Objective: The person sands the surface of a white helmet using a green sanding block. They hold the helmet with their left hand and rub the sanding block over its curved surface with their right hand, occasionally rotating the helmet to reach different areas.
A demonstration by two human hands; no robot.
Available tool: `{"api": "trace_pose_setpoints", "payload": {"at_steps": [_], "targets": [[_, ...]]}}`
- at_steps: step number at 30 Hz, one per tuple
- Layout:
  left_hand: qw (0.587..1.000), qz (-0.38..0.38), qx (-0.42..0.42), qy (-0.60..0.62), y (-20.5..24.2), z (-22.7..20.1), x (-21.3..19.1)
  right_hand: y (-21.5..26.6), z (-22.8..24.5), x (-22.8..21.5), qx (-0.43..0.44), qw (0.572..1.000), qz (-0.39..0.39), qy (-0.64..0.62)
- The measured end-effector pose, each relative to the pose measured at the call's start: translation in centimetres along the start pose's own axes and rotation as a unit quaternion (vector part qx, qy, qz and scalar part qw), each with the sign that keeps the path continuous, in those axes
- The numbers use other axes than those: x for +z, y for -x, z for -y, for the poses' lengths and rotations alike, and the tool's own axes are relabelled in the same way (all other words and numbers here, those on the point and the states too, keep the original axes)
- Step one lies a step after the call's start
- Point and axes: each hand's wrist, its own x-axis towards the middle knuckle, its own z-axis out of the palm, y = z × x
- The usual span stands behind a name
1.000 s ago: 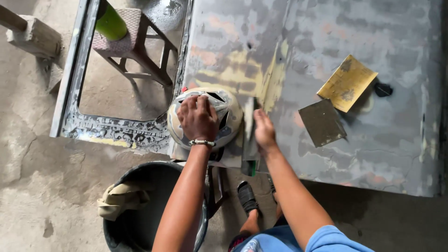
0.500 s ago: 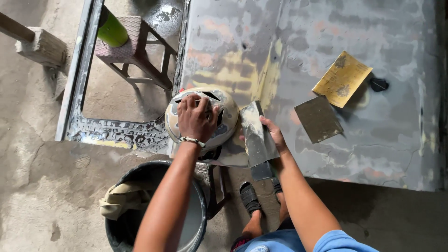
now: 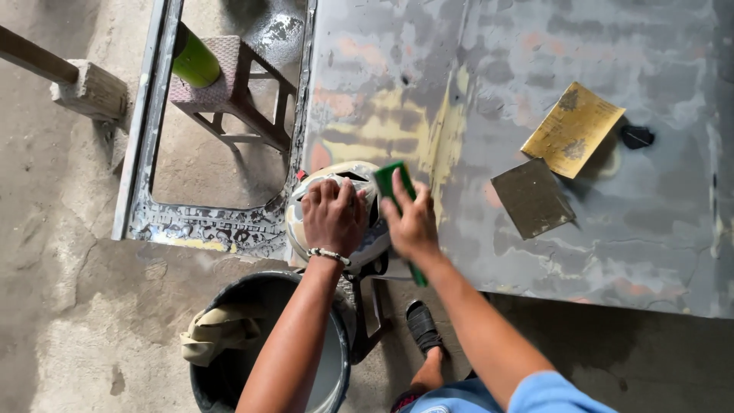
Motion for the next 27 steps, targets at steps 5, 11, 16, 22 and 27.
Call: {"api": "trace_pose_setpoints", "payload": {"at_steps": [5, 11, 16, 22, 27], "targets": [[0.999, 0.028, -0.013, 0.026, -0.1, -0.4, -1.2, -2.9, -2.4, 2.0, 0.2, 0.962, 0.093, -0.161], [1.0, 0.03, -0.007, 0.007, -0.3, 0.0, -1.3, -1.7, -4.7, 4.1, 0.039, 0.995, 0.001, -0.094], [1.0, 0.012, -0.008, 0.006, -0.9, -0.3, -1.0, -2.3, -3.0, 3.2, 0.144, 0.984, 0.026, -0.101], [0.998, 0.04, -0.042, -0.001, -1.4, -0.1, 0.4, -2.1, -2.4, 3.8, 0.032, 0.993, -0.032, -0.107], [0.999, 0.007, -0.05, -0.009, -1.1, 0.2, 1.7, -0.5, 1.0, 2.3, 0.067, 0.983, -0.058, -0.161]]}}
